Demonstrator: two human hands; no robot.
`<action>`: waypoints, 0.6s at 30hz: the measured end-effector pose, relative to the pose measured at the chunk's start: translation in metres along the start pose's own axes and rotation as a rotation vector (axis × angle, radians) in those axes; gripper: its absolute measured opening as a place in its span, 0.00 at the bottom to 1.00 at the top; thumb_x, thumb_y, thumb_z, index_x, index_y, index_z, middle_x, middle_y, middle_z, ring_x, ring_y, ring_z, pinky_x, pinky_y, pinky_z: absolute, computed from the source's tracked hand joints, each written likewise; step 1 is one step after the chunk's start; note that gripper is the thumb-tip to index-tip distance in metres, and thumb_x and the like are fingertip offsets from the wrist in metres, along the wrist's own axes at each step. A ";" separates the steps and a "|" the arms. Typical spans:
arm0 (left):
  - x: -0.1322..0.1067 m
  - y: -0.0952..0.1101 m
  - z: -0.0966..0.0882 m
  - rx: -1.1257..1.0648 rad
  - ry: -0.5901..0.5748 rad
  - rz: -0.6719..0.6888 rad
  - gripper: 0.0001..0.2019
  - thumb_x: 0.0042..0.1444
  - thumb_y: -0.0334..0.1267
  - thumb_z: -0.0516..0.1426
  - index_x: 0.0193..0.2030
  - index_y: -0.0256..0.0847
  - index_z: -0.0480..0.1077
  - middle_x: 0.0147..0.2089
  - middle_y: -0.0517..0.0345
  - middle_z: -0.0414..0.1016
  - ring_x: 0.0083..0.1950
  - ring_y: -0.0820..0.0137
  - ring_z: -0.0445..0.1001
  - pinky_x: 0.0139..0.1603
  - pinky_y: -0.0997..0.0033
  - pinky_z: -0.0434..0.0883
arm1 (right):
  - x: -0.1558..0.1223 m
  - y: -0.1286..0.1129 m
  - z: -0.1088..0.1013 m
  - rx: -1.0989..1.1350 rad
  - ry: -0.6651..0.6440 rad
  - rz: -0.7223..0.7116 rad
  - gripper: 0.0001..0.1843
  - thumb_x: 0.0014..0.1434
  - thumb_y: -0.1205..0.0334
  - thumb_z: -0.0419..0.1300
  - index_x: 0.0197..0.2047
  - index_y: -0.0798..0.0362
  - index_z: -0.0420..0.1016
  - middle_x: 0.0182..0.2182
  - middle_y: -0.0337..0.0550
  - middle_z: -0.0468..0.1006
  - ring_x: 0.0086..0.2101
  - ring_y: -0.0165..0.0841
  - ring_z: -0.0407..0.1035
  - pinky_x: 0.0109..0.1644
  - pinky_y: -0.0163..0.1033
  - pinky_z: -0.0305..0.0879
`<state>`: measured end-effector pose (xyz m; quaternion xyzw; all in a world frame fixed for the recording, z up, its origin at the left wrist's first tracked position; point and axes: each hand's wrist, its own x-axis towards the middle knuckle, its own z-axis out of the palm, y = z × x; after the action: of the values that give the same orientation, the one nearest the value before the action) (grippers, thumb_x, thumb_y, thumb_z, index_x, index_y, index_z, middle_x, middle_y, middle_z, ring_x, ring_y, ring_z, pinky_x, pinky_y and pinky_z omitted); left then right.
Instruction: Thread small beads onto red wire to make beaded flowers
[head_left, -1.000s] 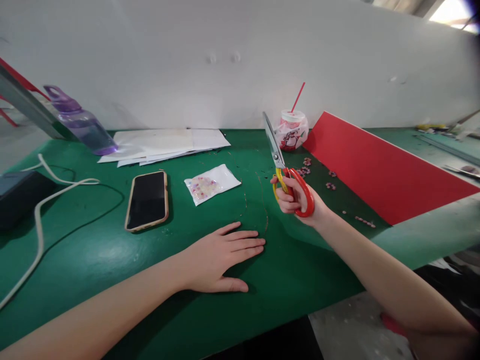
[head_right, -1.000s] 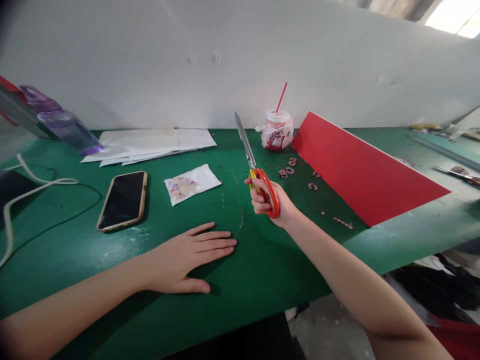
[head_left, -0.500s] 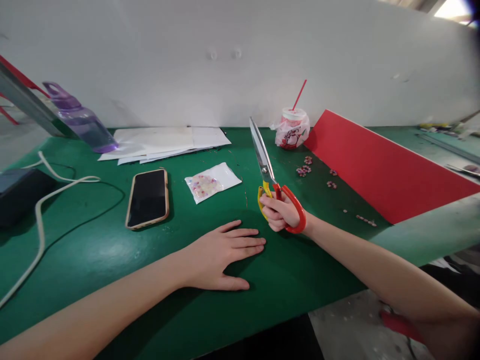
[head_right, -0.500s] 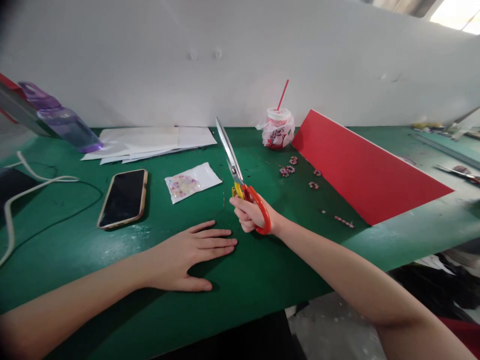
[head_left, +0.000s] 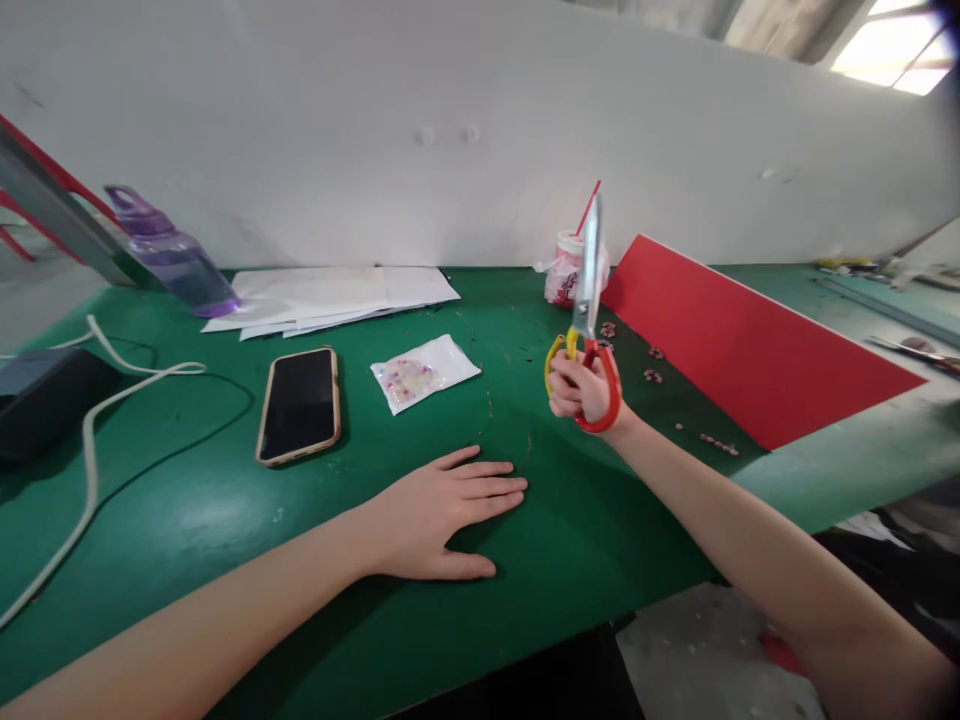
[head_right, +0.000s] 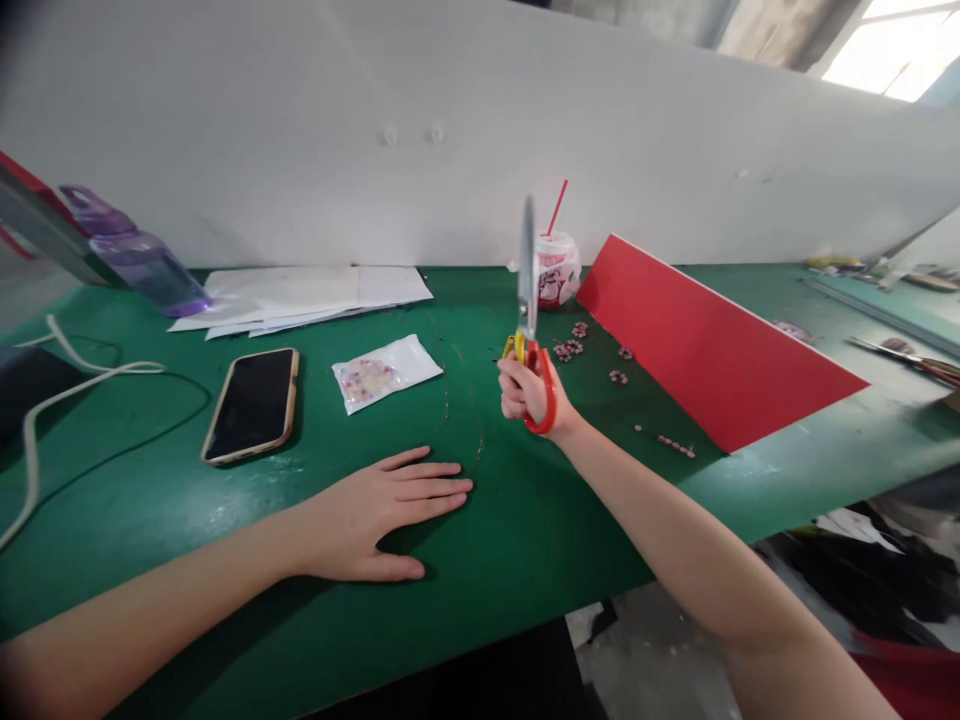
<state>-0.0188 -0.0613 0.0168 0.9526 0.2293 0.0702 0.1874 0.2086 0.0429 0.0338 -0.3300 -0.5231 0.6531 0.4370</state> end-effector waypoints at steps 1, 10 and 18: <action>0.000 0.000 0.000 -0.003 0.004 0.003 0.32 0.59 0.56 0.48 0.68 0.47 0.47 0.69 0.64 0.50 0.70 0.65 0.47 0.69 0.60 0.35 | -0.005 -0.007 0.001 0.039 -0.021 -0.018 0.18 0.57 0.56 0.56 0.23 0.50 0.50 0.09 0.23 0.48 0.09 0.19 0.40 0.13 0.28 0.44; 0.001 -0.001 0.002 -0.027 0.039 0.004 0.31 0.60 0.56 0.48 0.67 0.48 0.49 0.67 0.63 0.54 0.69 0.64 0.49 0.69 0.57 0.39 | -0.026 0.011 0.028 -0.017 -0.392 0.374 0.19 0.58 0.57 0.55 0.21 0.52 0.52 0.10 0.25 0.52 0.10 0.19 0.42 0.13 0.28 0.43; 0.000 -0.002 0.003 -0.037 0.042 0.010 0.32 0.59 0.56 0.50 0.66 0.47 0.51 0.67 0.62 0.55 0.69 0.63 0.50 0.69 0.56 0.40 | 0.010 0.027 0.005 -0.096 -0.178 0.216 0.14 0.58 0.56 0.56 0.28 0.49 0.53 0.11 0.23 0.52 0.10 0.20 0.43 0.13 0.27 0.43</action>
<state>-0.0192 -0.0602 0.0131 0.9484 0.2269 0.0952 0.1998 0.1944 0.0484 0.0092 -0.3457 -0.5518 0.6973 0.2996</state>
